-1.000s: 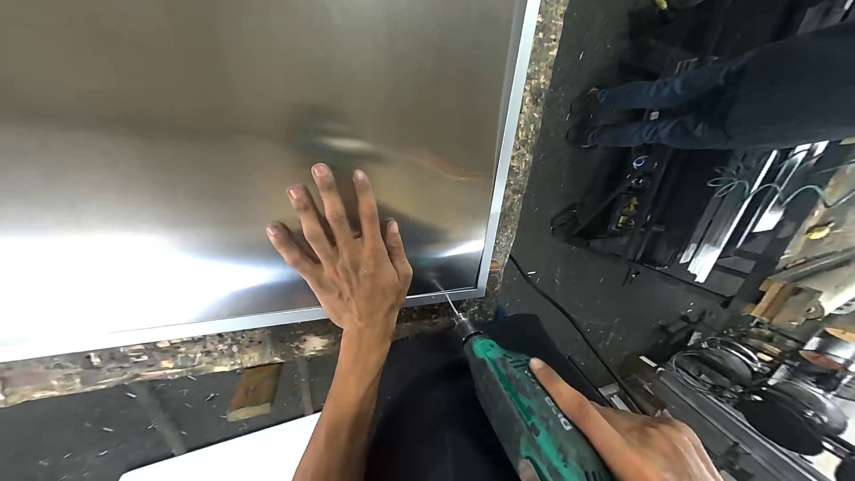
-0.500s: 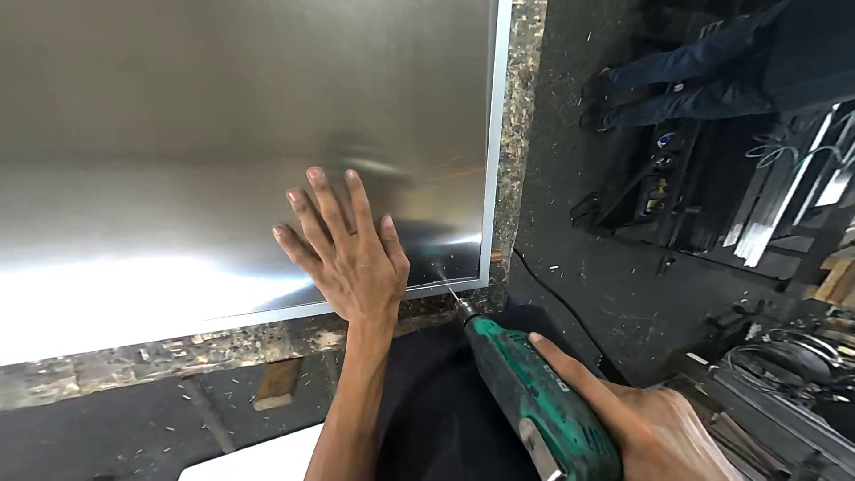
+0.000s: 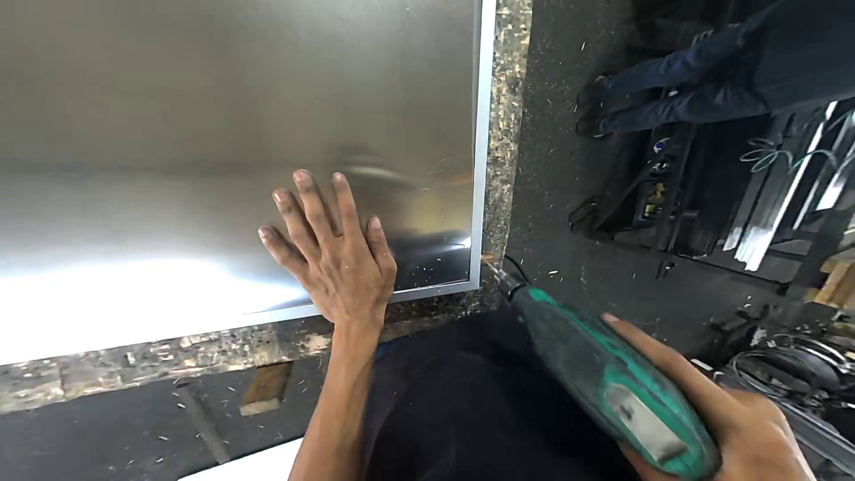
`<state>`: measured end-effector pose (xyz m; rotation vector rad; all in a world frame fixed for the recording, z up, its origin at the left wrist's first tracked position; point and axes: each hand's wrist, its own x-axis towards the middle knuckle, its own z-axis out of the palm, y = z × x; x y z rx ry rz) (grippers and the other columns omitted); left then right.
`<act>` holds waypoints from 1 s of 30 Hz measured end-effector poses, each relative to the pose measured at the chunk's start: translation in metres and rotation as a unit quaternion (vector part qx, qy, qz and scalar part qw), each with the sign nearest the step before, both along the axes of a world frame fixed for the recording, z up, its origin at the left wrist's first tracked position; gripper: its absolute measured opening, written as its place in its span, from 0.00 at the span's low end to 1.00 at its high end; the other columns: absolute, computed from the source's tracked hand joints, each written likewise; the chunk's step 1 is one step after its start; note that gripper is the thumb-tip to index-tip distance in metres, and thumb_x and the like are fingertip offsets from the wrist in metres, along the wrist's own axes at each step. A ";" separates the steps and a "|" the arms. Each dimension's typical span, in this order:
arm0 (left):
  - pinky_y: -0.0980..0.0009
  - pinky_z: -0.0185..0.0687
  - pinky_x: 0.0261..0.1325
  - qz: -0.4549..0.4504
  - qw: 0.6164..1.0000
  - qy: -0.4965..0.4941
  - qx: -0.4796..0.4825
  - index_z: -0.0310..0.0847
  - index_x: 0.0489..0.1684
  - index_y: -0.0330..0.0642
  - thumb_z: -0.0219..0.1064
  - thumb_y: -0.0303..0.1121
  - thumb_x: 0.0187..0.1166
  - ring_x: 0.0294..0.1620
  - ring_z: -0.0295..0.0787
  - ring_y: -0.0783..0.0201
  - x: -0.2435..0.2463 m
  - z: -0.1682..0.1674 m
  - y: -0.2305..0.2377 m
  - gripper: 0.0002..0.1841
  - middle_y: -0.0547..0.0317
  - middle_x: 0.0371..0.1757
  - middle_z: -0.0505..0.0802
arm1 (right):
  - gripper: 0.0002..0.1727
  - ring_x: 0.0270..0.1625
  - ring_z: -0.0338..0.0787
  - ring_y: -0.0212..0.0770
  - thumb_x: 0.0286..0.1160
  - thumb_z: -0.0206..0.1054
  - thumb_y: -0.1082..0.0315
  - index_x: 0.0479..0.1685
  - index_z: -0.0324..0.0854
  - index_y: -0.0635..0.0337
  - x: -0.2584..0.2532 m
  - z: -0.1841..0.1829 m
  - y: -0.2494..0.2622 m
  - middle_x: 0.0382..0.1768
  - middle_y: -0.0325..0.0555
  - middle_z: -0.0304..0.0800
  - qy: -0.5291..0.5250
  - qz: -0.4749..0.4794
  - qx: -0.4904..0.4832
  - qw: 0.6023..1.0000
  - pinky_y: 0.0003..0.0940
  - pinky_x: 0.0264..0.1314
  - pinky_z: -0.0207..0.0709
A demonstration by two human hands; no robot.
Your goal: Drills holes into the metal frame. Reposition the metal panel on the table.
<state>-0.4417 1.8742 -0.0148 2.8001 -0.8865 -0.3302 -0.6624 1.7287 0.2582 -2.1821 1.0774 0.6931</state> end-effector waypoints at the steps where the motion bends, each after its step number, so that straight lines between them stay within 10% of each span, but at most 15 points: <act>1: 0.32 0.24 0.90 0.000 1.000 -0.001 -0.002 0.50 0.96 0.63 0.39 0.55 0.89 0.97 0.35 0.45 0.000 0.000 0.000 0.33 0.54 0.97 0.51 | 0.48 0.38 0.95 0.42 0.52 0.78 0.53 0.84 0.72 0.54 -0.001 -0.006 -0.002 0.44 0.50 0.97 -0.004 0.000 -0.009 1.000 0.44 0.36 0.88; 12: 0.32 0.26 0.89 0.004 1.000 -0.014 0.001 0.52 0.95 0.63 0.40 0.56 0.88 0.97 0.37 0.44 0.001 -0.002 0.000 0.33 0.53 0.97 0.52 | 0.50 0.30 0.92 0.41 0.48 0.75 0.49 0.85 0.72 0.47 0.005 -0.025 -0.005 0.36 0.45 0.96 0.000 0.039 -0.042 0.998 0.45 0.25 0.81; 30: 0.33 0.27 0.90 0.013 1.000 -0.012 -0.008 0.56 0.94 0.63 0.41 0.57 0.87 0.96 0.40 0.42 0.000 -0.003 -0.002 0.33 0.50 0.96 0.56 | 0.49 0.41 0.95 0.39 0.52 0.78 0.54 0.85 0.71 0.56 0.022 -0.014 -0.022 0.48 0.52 0.97 0.037 -0.009 0.032 0.999 0.40 0.39 0.88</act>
